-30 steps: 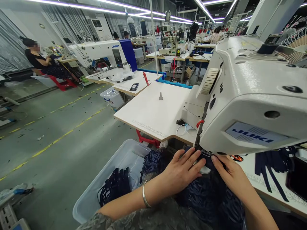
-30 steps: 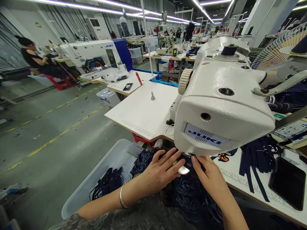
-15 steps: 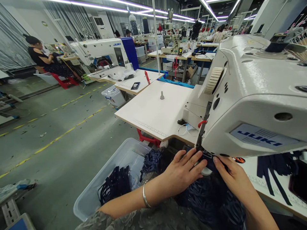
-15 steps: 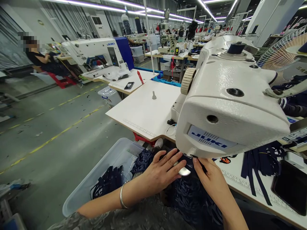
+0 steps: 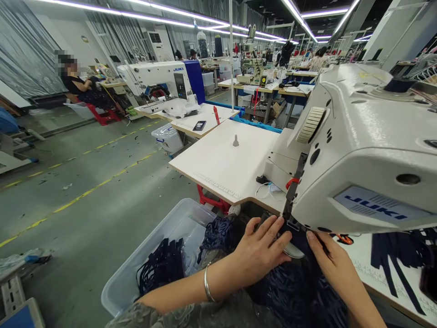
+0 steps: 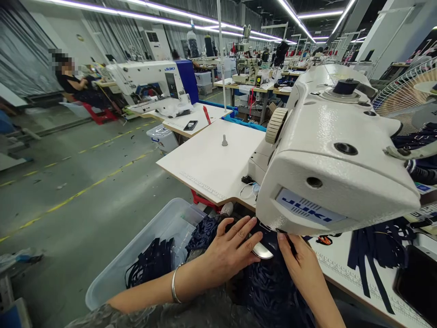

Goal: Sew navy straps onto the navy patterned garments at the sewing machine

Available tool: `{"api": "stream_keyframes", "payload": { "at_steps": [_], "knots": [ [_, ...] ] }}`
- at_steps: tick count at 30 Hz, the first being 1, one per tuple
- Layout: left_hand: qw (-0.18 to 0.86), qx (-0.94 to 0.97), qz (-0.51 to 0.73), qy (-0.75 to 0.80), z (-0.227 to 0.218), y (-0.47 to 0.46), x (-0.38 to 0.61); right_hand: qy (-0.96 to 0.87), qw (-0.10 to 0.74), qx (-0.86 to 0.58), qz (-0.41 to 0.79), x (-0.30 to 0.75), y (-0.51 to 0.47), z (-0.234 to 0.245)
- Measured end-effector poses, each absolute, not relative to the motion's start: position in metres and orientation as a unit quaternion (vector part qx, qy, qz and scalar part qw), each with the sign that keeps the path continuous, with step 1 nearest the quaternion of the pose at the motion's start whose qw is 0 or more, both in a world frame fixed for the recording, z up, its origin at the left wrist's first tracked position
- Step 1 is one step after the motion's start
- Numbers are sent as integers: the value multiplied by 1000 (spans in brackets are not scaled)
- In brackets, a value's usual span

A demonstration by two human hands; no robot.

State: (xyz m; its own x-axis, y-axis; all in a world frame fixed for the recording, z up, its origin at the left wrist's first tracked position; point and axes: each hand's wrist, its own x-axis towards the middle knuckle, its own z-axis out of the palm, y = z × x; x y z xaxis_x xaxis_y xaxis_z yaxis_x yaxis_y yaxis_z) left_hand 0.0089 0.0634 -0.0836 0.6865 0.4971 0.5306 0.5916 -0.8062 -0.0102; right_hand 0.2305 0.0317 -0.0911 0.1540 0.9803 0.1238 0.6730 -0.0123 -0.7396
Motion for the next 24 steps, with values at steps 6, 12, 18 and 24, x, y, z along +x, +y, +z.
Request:
{"api": "stream_keyframes", "payload": {
  "at_steps": [6, 12, 18, 24],
  "knots": [
    [80, -919, -252, -294, -82, 63, 9, -595, 410, -654, 224, 239, 27, -109],
    [86, -924, -241, -285, -82, 63, 10, -628, 327, -655, 264, 261, 8, -132],
    [98, -919, -258, -283, -84, 65, 12, -662, 283, -657, 223, 303, -13, -168],
    [69, -880, -376, -283, -89, 63, 6, -565, 253, -714, 327, 328, -48, -120]
  ]
}}
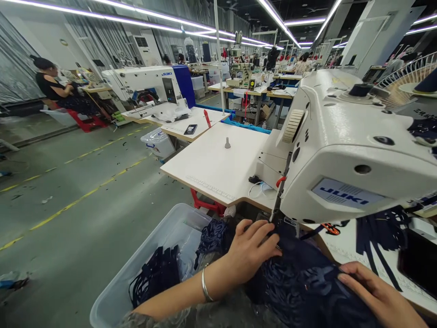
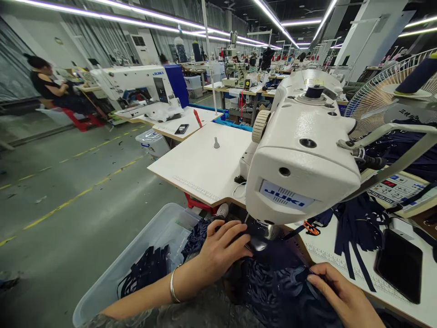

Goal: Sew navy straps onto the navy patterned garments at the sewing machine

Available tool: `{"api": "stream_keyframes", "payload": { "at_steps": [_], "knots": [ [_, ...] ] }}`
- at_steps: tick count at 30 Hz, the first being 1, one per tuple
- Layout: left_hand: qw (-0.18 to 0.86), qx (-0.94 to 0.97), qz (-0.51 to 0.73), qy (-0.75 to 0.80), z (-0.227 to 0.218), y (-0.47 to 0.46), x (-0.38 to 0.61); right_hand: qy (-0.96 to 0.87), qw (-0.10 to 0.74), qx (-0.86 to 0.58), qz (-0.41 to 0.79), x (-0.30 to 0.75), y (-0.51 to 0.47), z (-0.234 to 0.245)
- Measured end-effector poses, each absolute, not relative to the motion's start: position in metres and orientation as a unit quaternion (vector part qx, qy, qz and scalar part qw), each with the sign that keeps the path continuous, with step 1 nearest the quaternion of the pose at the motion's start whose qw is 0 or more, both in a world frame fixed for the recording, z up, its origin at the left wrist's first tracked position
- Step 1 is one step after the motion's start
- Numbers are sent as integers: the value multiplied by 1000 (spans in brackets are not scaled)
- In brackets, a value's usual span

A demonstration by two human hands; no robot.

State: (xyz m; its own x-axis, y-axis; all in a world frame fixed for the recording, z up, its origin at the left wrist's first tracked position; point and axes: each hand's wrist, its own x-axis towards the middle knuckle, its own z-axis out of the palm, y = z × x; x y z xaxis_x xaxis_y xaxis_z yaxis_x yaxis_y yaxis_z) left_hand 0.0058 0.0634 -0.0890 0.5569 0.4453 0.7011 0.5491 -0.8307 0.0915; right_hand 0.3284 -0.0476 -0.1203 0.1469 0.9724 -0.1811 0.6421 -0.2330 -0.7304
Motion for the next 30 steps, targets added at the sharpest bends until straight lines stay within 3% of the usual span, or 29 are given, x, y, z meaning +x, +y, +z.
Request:
{"api": "stream_keyframes", "payload": {
  "at_steps": [3, 9, 13, 17, 22, 25, 30],
  "knots": [
    [73, -827, -465, -309, -90, 72, -12, -585, 294, -669, 353, 310, -51, -79],
    [126, -758, -474, -430, -83, 101, -46, -731, 383, -563, 42, 225, 6, -60],
    [167, -860, -367, -313, -80, 91, -37, -735, 343, -580, -74, 198, 26, -78],
    [205, -948, -204, -134, -79, 68, -6, -697, 360, -617, 60, 203, 23, -84],
    [147, -952, -218, -158, -81, 63, 13, -542, 446, -636, 320, 213, 25, -85],
    [113, -955, -212, -171, -80, 66, 8, -533, 453, -624, 348, 220, 29, -89],
    [73, -954, -210, -200, -76, 69, 1, -576, 442, -621, 296, 227, 34, -97]
  ]
}}
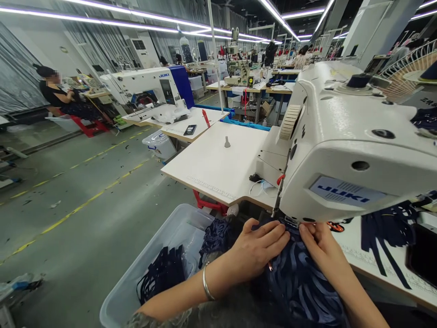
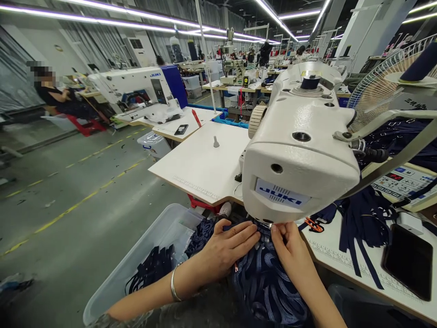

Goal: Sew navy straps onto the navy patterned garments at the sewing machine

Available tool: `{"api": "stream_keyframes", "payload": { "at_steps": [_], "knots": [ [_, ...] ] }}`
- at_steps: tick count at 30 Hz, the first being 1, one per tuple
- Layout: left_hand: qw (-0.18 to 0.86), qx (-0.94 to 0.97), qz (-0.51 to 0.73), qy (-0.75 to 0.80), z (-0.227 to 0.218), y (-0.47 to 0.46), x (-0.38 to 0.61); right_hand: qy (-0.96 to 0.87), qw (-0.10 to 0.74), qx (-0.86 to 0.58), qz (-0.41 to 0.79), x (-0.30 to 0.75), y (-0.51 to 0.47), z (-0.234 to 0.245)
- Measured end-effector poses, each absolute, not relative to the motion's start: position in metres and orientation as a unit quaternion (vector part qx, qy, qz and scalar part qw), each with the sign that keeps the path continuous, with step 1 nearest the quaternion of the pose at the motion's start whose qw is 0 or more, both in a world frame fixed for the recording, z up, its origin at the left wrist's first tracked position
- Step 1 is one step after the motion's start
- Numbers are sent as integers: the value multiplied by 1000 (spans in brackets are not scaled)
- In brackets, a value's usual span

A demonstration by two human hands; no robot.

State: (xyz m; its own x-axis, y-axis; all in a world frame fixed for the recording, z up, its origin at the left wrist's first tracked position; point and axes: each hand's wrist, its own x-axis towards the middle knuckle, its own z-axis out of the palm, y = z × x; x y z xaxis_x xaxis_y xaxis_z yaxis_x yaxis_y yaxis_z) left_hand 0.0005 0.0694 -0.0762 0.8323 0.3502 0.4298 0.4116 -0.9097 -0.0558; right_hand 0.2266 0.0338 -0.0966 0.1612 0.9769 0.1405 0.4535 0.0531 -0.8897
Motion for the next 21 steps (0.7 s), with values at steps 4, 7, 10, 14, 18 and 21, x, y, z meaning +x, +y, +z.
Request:
{"api": "stream_keyframes", "payload": {
  "at_steps": [4, 7, 10, 14, 18, 21],
  "knots": [
    [59, -953, -212, -206, -77, 73, 2, -563, 428, -656, 266, 222, 36, -95],
    [63, -954, -211, -206, -79, 75, 4, -557, 421, -667, 262, 219, 37, -93],
    [65, -954, -209, -206, -79, 75, 4, -554, 419, -666, 272, 220, 37, -93],
    [74, -953, -208, -206, -78, 75, 4, -551, 424, -663, 278, 222, 37, -95],
    [75, -952, -210, -209, -78, 75, 4, -554, 424, -665, 265, 221, 37, -96],
    [75, -953, -209, -208, -79, 74, 4, -552, 422, -669, 263, 220, 36, -95]
  ]
}}
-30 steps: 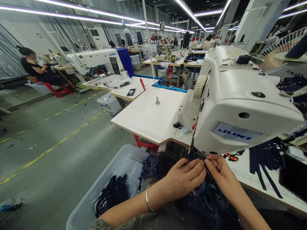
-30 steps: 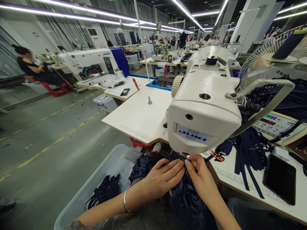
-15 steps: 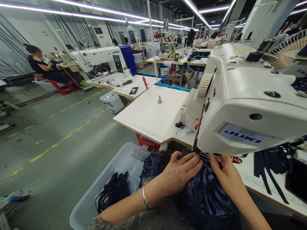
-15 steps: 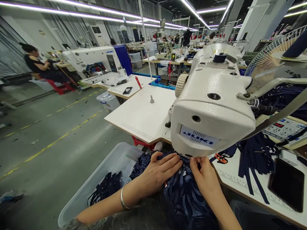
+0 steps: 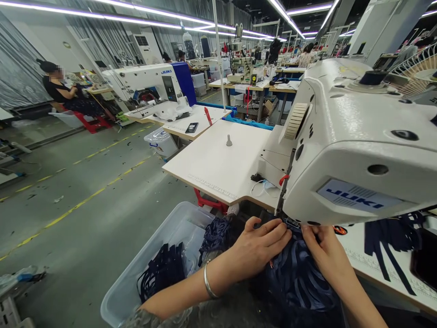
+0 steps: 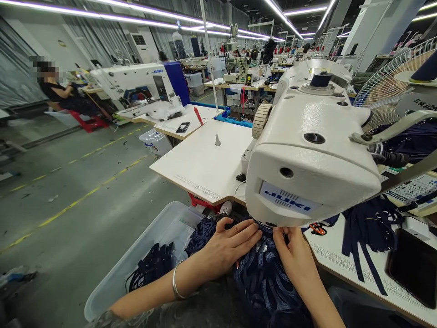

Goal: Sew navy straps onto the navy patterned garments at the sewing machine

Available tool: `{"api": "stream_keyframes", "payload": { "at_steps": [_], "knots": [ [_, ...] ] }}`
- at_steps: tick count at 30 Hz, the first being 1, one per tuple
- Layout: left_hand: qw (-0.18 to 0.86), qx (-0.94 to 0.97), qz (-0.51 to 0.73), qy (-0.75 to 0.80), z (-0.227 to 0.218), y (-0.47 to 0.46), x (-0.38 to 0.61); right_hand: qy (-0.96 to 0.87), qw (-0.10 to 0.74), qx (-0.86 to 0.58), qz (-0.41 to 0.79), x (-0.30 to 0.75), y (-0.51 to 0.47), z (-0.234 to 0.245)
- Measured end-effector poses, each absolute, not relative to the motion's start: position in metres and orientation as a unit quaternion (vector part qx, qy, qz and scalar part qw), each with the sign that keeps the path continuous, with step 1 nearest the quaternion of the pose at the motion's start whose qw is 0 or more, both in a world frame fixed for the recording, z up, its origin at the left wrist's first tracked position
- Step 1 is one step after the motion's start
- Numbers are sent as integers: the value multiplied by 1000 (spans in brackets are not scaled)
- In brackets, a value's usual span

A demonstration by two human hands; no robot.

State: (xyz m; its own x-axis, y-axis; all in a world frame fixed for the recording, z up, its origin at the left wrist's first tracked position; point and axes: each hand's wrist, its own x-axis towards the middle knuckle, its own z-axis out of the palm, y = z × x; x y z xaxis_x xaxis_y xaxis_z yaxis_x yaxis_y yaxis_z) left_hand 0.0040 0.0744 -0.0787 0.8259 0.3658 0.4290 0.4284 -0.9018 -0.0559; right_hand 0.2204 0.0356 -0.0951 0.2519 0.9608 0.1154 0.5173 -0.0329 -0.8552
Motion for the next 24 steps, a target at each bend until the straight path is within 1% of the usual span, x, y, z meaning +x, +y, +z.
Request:
{"api": "stream_keyframes", "payload": {
  "at_steps": [8, 11, 15, 17, 21, 24],
  "knots": [
    [83, -949, -202, -226, -82, 74, 2, -547, 389, -689, 272, 220, 37, -93],
    [82, -944, -224, -229, -83, 75, 2, -554, 406, -680, 257, 216, 38, -87],
    [60, -923, -292, -243, -84, 79, 4, -567, 427, -679, 186, 220, 41, -78],
    [53, -919, -301, -250, -84, 81, 6, -556, 430, -696, 148, 233, 43, -77],
    [39, -917, -297, -263, -83, 79, 9, -509, 431, -739, 97, 288, 44, -83],
    [42, -916, -296, -268, -85, 77, 10, -450, 407, -794, 45, 343, 41, -91]
  ]
}}
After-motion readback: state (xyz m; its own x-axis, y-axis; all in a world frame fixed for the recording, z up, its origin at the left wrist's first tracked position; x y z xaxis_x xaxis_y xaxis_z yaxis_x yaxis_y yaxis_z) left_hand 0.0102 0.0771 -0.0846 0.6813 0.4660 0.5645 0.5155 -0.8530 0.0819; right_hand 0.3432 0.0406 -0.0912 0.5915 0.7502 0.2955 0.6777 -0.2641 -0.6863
